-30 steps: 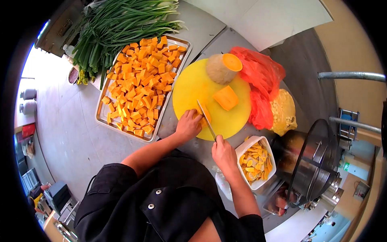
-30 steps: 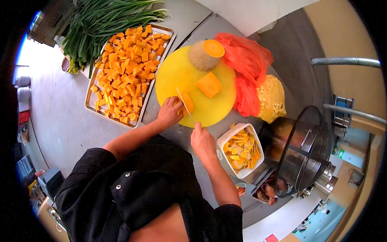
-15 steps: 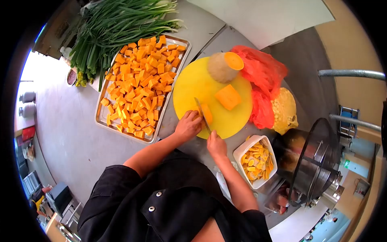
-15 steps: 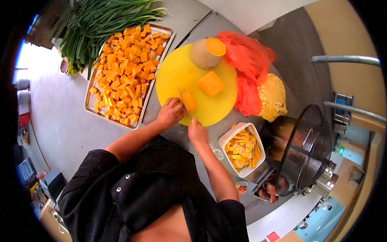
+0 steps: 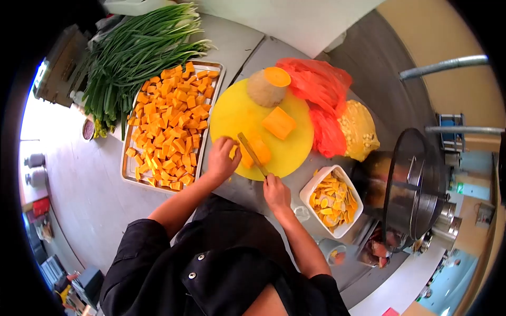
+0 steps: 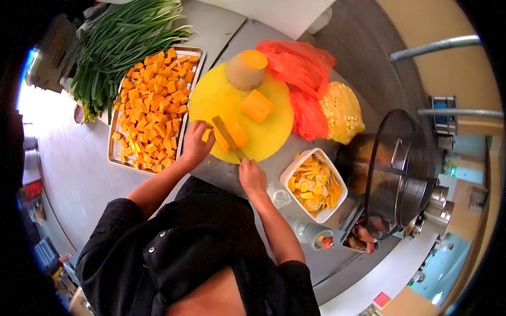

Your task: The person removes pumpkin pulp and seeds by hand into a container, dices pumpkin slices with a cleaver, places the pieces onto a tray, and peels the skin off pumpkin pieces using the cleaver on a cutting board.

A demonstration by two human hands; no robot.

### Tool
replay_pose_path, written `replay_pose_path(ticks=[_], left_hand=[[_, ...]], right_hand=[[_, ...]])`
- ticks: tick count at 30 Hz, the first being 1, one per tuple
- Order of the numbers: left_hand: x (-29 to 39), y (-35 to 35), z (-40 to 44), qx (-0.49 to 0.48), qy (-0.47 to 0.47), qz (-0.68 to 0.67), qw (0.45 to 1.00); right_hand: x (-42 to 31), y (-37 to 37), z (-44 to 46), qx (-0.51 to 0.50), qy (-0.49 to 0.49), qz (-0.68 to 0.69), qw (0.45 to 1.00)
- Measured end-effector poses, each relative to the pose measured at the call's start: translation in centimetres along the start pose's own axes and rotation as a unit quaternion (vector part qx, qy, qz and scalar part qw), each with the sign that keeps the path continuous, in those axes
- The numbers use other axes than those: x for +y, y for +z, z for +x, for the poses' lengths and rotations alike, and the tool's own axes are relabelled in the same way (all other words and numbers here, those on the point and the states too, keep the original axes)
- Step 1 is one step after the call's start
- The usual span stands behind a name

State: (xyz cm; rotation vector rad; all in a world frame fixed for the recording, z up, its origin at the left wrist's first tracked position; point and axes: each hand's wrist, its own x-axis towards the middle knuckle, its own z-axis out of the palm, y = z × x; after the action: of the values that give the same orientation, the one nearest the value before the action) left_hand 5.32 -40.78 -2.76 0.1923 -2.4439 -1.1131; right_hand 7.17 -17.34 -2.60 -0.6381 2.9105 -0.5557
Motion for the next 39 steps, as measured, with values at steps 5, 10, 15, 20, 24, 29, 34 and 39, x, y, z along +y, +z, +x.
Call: replay_pose_path(ticks=[5,10,15,20,24,29,34,39], left_hand=[[2.4,4.3,7.5,-0.372,0.161,0.099,0.909],[-1.0,10.0,7.9,-0.506,0.29,0.224,0.781],[-2.6,9.9,11.0,-0.566,0.344,0.251,0.706],[-2.0,6.0,9.8,-0.549,0.401,0.198,0.706],[-1.6,5.2,8.1,-0.509,0.358,0.162,0.766],[-0.9,6.2,2.0,-0.373,0.113,0.171,0.905],[1.1,4.3,0.7,-0.35,-0.08,0.204,0.911],[-1.1,3.1,0.1,-0.304,-0.06,0.202,0.929]], right_hand=[[-0.1,0.2,0.3,-0.041,-0.001,-0.036,0.999],[1.0,1.1,-0.5,0.007,-0.069,-0.048,0.996],[2.5,-1.8,-5.5,0.017,-0.07,-0.029,0.997],[4.6,-3.1,-12.7,0.041,0.125,0.077,0.988],[3.6,-3.8,-11.5,0.036,0.259,0.219,0.94],[2.0,-0.8,-5.6,0.038,0.23,0.164,0.958],[-0.7,-1.0,-2.4,0.014,0.152,0.2,0.968],[0.3,-0.5,-1.2,-0.003,0.106,0.175,0.979]])
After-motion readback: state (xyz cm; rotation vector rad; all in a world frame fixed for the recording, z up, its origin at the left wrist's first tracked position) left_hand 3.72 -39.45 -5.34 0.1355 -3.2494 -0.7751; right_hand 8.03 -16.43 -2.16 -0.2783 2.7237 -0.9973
